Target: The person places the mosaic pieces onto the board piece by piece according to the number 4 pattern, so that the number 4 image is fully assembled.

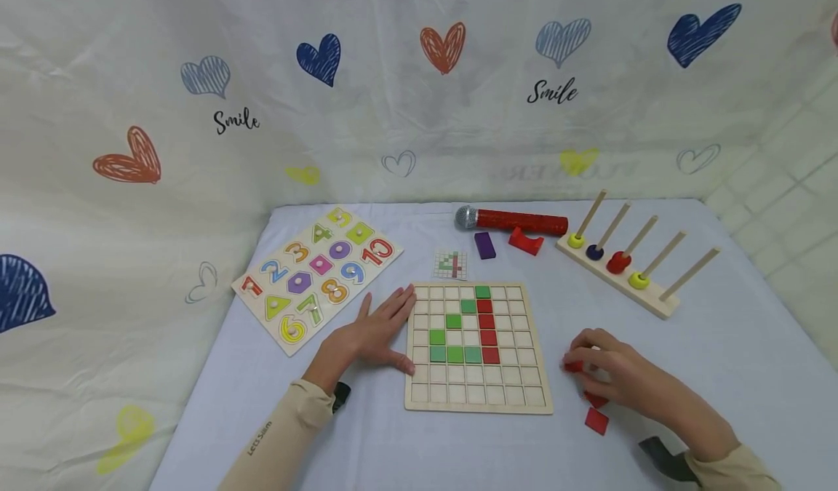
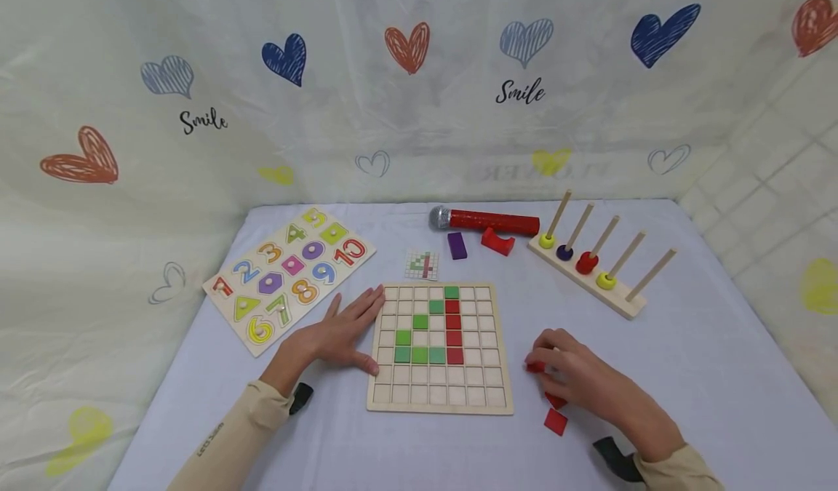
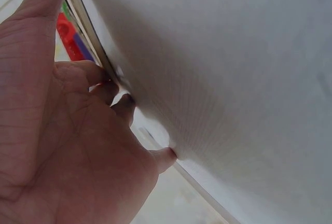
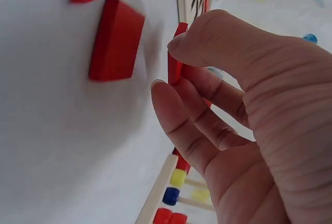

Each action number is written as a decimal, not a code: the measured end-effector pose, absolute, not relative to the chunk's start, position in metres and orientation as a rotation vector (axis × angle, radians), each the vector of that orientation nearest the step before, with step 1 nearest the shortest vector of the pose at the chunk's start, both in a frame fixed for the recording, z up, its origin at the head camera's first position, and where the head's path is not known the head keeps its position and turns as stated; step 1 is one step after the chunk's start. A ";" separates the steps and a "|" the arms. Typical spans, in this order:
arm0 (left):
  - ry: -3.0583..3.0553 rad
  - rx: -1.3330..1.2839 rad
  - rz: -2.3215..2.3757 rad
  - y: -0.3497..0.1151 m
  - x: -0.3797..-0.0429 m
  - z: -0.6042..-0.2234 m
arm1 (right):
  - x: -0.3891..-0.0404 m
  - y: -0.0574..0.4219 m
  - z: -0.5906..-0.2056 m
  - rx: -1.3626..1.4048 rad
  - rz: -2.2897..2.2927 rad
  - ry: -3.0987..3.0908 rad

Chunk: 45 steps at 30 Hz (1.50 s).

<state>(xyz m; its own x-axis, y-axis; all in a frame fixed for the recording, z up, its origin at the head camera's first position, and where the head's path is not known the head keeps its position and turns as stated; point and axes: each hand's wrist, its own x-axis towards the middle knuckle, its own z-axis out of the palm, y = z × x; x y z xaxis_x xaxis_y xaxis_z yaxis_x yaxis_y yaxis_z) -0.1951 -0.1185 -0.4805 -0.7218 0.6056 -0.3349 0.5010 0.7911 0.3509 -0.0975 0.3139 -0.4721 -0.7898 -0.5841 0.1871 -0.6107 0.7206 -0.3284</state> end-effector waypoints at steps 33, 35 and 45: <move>2.554 0.827 0.328 -0.120 -0.195 -0.486 | -0.118 0.231 -0.477 1.450 0.743 -2.581; 2.555 0.831 0.326 -0.120 -0.195 -0.485 | -0.119 0.227 -0.478 1.460 0.713 -2.566; 2.555 0.836 0.333 -0.119 -0.197 -0.483 | -0.119 0.216 -0.482 1.456 0.677 -2.558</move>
<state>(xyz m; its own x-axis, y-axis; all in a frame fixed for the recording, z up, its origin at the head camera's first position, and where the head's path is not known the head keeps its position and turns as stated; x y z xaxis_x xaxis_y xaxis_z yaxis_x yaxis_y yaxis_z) -0.1967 -0.1187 -0.4831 -0.7258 0.6070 -0.3236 0.5039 0.7894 0.3505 -0.1189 0.2163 -0.4821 -0.5295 -0.7863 0.3183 -0.8408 0.4366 -0.3201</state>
